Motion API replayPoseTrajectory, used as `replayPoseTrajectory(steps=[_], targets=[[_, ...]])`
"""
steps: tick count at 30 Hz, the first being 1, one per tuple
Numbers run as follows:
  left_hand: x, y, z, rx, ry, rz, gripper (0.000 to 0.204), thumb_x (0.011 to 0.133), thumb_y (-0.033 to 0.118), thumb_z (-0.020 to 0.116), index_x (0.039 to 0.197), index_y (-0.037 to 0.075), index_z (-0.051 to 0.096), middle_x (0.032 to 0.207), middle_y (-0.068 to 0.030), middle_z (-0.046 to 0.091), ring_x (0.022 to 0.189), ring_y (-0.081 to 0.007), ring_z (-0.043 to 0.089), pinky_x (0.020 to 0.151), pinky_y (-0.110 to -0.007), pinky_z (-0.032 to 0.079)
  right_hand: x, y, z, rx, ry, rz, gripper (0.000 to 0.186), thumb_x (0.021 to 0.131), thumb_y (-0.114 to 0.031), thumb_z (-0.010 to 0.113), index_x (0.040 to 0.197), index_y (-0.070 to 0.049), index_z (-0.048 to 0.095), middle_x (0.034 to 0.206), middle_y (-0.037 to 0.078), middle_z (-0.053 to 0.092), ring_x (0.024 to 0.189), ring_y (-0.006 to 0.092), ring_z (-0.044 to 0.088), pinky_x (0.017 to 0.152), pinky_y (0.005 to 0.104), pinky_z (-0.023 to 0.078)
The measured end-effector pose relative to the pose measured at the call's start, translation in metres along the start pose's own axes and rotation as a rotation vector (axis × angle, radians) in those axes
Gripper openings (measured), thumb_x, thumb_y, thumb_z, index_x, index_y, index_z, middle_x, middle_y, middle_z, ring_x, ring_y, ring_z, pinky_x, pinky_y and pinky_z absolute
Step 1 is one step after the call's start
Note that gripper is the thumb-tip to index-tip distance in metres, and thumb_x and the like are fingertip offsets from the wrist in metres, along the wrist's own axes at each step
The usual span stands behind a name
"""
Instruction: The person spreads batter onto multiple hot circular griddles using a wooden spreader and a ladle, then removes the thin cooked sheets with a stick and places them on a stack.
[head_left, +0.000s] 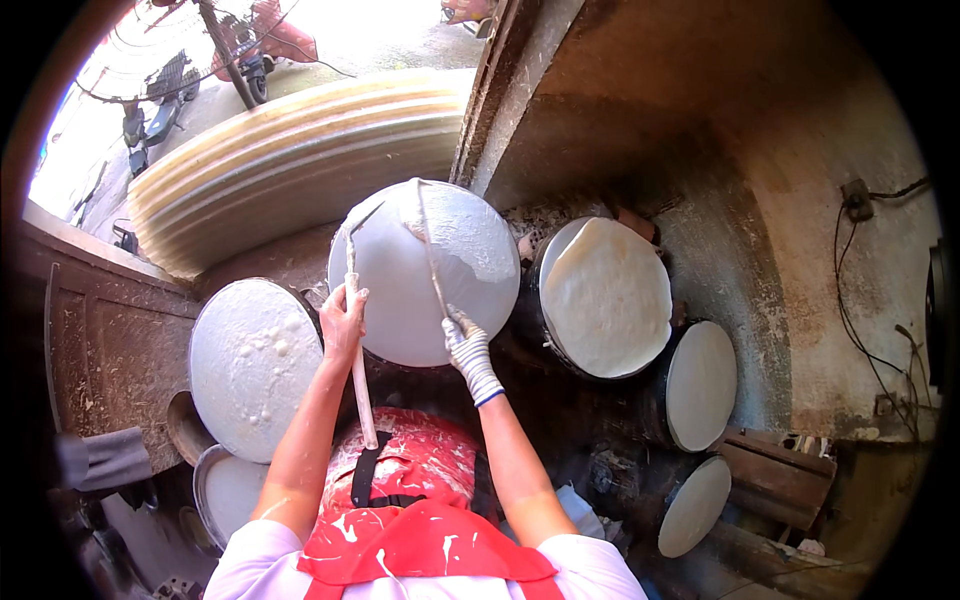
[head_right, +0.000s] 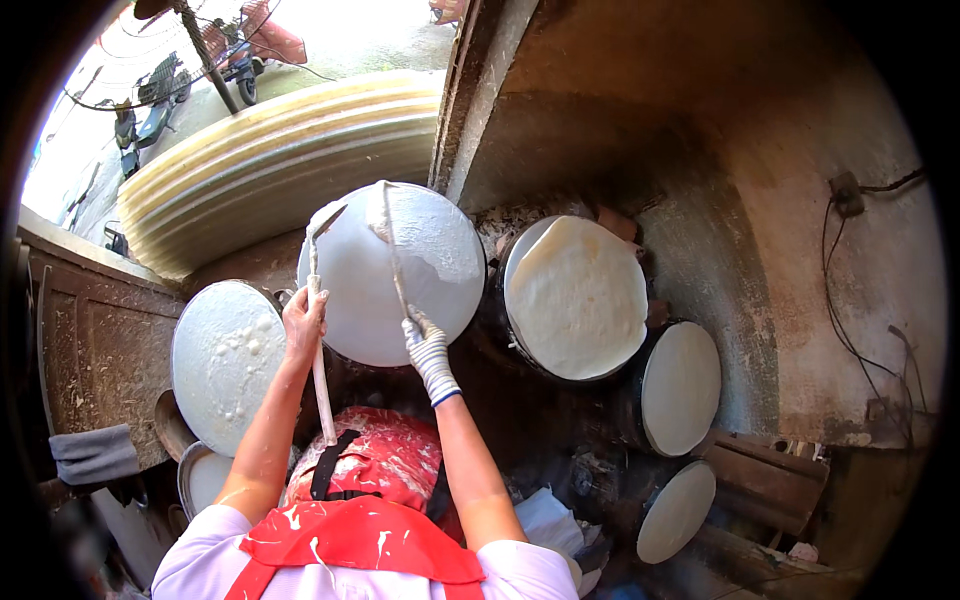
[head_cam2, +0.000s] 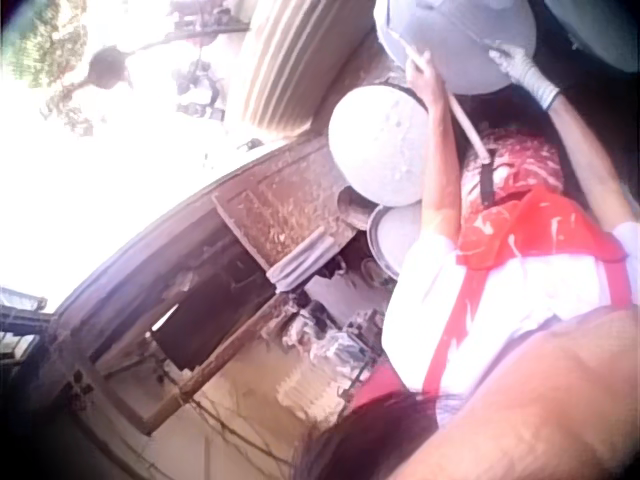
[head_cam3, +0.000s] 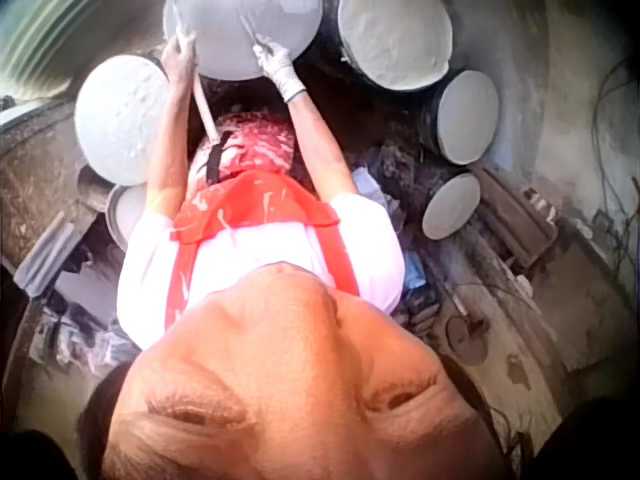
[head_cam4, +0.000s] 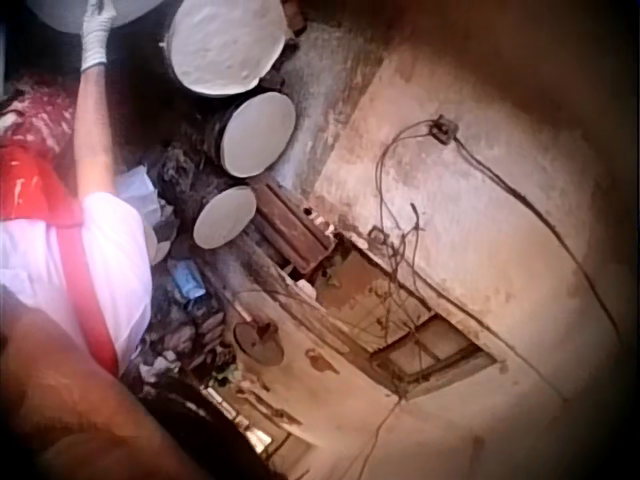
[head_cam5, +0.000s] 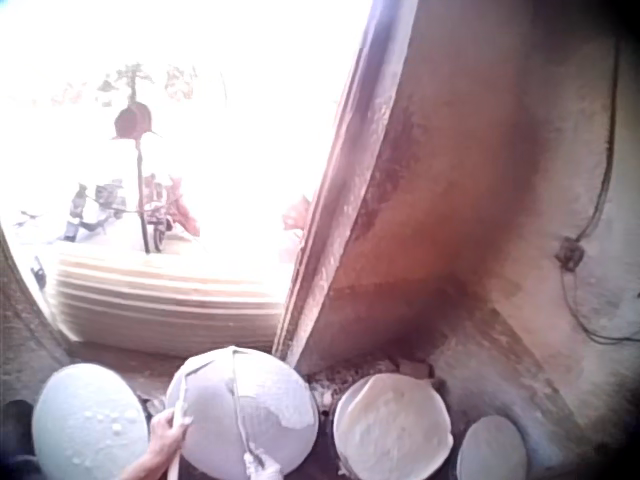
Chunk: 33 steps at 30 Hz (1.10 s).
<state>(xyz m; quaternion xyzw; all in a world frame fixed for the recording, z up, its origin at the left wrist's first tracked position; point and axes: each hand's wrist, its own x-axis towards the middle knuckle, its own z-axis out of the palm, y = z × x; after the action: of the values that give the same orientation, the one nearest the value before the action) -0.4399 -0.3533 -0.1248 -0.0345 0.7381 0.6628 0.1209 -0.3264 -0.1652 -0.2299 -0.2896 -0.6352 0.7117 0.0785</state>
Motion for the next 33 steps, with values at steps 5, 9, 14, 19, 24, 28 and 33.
replayPoseTrajectory(steps=[5,9,14,19,24,28,33], targets=[[-0.013,0.009,0.004,-0.081,0.065,-0.033,0.019,0.088,0.020,0.056,0.089,0.001,0.057,0.056,0.0033,0.042,0.038,-0.0046,0.037,0.035,-0.019,0.030,-0.004,-0.031,-0.033,-0.196,-0.041,-0.224,0.029,0.086,-0.009,0.058,0.114,0.002,0.058,0.112,0.012,0.060,0.103,0.0167,0.054,0.094,0.0288,0.040],[-0.018,0.010,0.012,-0.370,0.032,-0.241,0.025,0.090,0.027,0.055,0.099,0.003,0.056,0.059,0.0031,0.043,0.038,-0.0045,0.037,0.035,-0.018,0.030,0.038,-0.033,-0.072,-0.027,-0.071,0.036,0.027,0.086,-0.006,0.058,0.112,0.001,0.059,0.103,0.007,0.062,0.090,0.0118,0.055,0.084,0.0241,0.045],[-0.027,-0.004,-0.014,-0.942,-0.117,-0.497,0.043,0.095,0.036,0.042,0.123,0.004,0.040,0.062,0.0023,0.037,0.038,-0.0030,0.036,0.034,-0.017,0.030,0.024,-0.061,-0.058,0.002,-0.367,0.355,0.028,0.084,-0.004,0.060,0.112,-0.001,0.060,0.100,0.003,0.062,0.087,0.0088,0.055,0.080,0.0217,0.045],[-0.049,0.007,-0.022,-1.360,-0.257,-0.458,0.042,0.097,0.034,0.038,0.125,0.002,0.038,0.065,0.0010,0.039,0.039,-0.0035,0.037,0.037,-0.017,0.032,0.059,-0.063,-0.097,-0.052,-0.194,0.104,0.028,0.086,-0.008,0.059,0.112,0.002,0.059,0.100,0.005,0.063,0.086,0.0099,0.055,0.079,0.0225,0.045],[-0.062,0.008,-0.030,-1.417,-0.263,-0.454,0.045,0.097,0.034,0.037,0.126,0.000,0.036,0.066,-0.0005,0.040,0.040,-0.0051,0.039,0.038,-0.019,0.034,0.071,-0.076,-0.079,-0.196,-0.489,0.205,0.027,0.085,-0.006,0.060,0.111,0.001,0.060,0.098,0.004,0.064,0.085,0.0094,0.056,0.079,0.0225,0.046],[-0.083,0.035,-0.036,-1.754,-0.278,-0.409,0.047,0.098,0.033,0.035,0.129,-0.002,0.033,0.068,-0.0027,0.040,0.041,-0.0074,0.041,0.039,-0.021,0.036,0.058,-0.061,-0.092,-0.165,-0.605,0.113,0.028,0.084,-0.002,0.060,0.111,-0.001,0.060,0.098,0.002,0.063,0.085,0.0080,0.055,0.077,0.0211,0.046],[-0.084,0.028,-0.047,-1.671,-0.243,-0.342,0.048,0.098,0.034,0.032,0.130,-0.003,0.032,0.067,-0.0025,0.040,0.040,-0.0073,0.042,0.039,-0.021,0.035,0.107,-0.084,-0.092,-0.244,-0.479,0.033,0.029,0.085,-0.008,0.060,0.112,0.001,0.059,0.100,0.005,0.063,0.086,0.0099,0.055,0.079,0.0234,0.046]])
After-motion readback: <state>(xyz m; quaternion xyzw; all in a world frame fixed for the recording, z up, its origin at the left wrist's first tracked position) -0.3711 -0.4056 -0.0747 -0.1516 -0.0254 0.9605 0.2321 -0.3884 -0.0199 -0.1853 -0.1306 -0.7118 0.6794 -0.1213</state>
